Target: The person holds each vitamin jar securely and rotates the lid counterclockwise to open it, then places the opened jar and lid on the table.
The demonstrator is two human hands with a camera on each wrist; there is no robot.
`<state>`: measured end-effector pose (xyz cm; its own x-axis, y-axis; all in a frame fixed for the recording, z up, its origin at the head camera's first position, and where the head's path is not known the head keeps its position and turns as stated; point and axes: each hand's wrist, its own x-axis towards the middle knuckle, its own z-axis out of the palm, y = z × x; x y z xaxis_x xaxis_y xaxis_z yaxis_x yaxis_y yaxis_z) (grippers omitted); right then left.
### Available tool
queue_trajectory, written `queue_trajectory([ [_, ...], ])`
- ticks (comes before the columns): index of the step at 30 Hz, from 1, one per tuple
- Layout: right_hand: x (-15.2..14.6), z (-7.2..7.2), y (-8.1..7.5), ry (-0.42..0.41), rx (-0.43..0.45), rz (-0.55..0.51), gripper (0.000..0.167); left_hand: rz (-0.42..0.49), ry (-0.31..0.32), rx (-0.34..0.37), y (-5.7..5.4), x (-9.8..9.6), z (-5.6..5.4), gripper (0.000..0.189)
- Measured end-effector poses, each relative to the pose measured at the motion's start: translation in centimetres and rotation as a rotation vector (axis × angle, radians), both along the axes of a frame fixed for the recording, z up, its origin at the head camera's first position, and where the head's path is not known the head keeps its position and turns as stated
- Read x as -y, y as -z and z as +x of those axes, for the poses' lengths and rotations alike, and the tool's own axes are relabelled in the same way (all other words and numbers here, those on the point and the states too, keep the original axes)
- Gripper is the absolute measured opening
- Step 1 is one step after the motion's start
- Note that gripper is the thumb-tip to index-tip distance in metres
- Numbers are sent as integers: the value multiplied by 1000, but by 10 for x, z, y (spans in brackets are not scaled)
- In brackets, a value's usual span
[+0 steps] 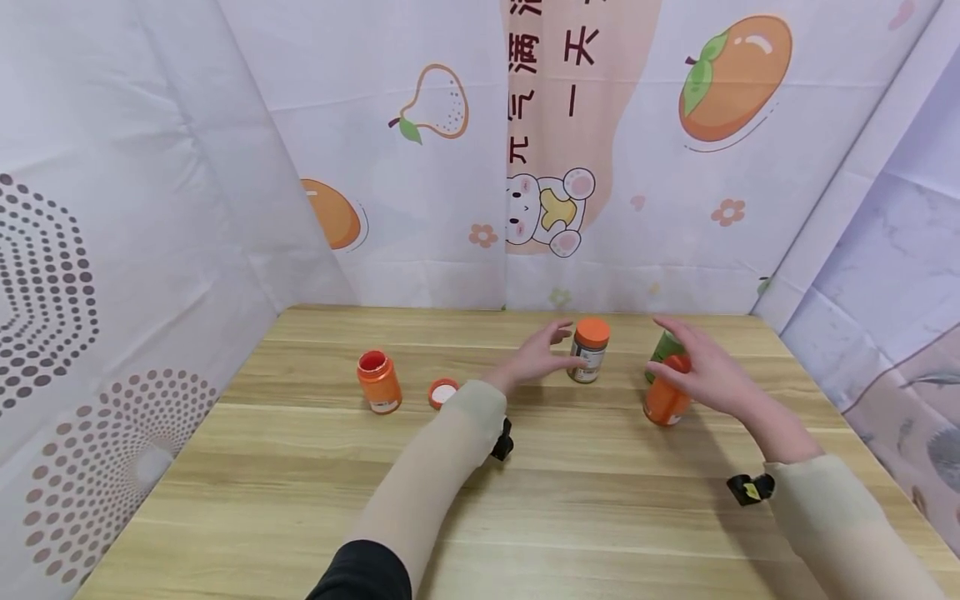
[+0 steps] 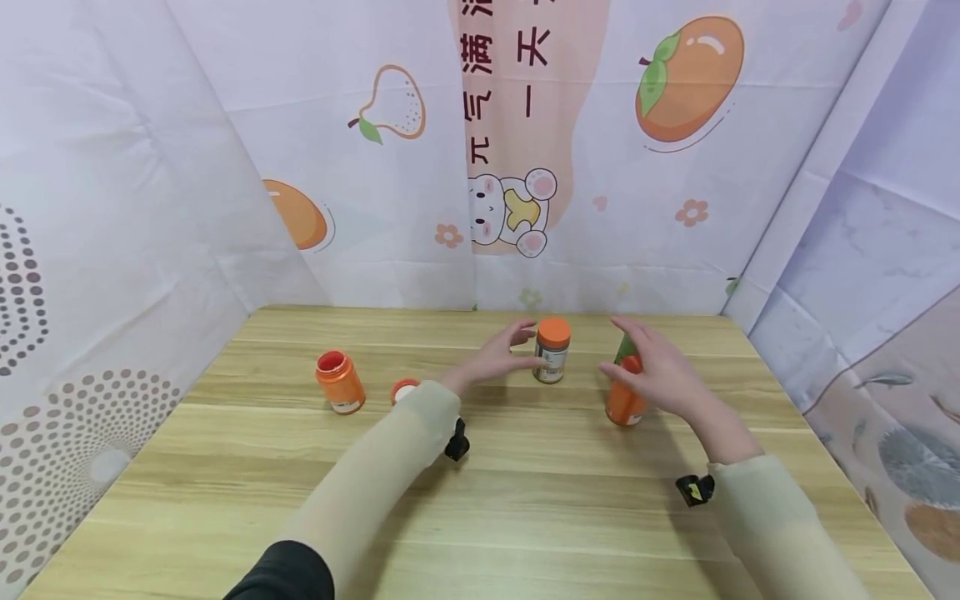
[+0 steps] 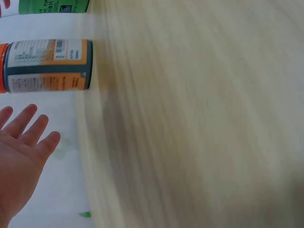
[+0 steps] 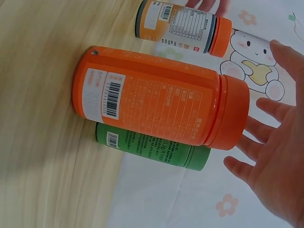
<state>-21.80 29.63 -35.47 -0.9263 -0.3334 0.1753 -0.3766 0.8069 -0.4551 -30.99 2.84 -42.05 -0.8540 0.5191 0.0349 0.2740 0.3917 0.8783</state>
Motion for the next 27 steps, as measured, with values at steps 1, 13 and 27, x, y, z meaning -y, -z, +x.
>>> queue_trajectory([
  [1, -1, -1, -1, 4, 9, -4, 80, 8, 6, 6, 1, -3, -1, 83],
  [13, -2, -25, -13, 7, 84, -55, 74, 61, 6, 42, 8, -28, -1, 73],
  [27, 4, -41, -12, -11, 93, -52, 72, 25, -12, -10, 13, -25, -2, 69],
])
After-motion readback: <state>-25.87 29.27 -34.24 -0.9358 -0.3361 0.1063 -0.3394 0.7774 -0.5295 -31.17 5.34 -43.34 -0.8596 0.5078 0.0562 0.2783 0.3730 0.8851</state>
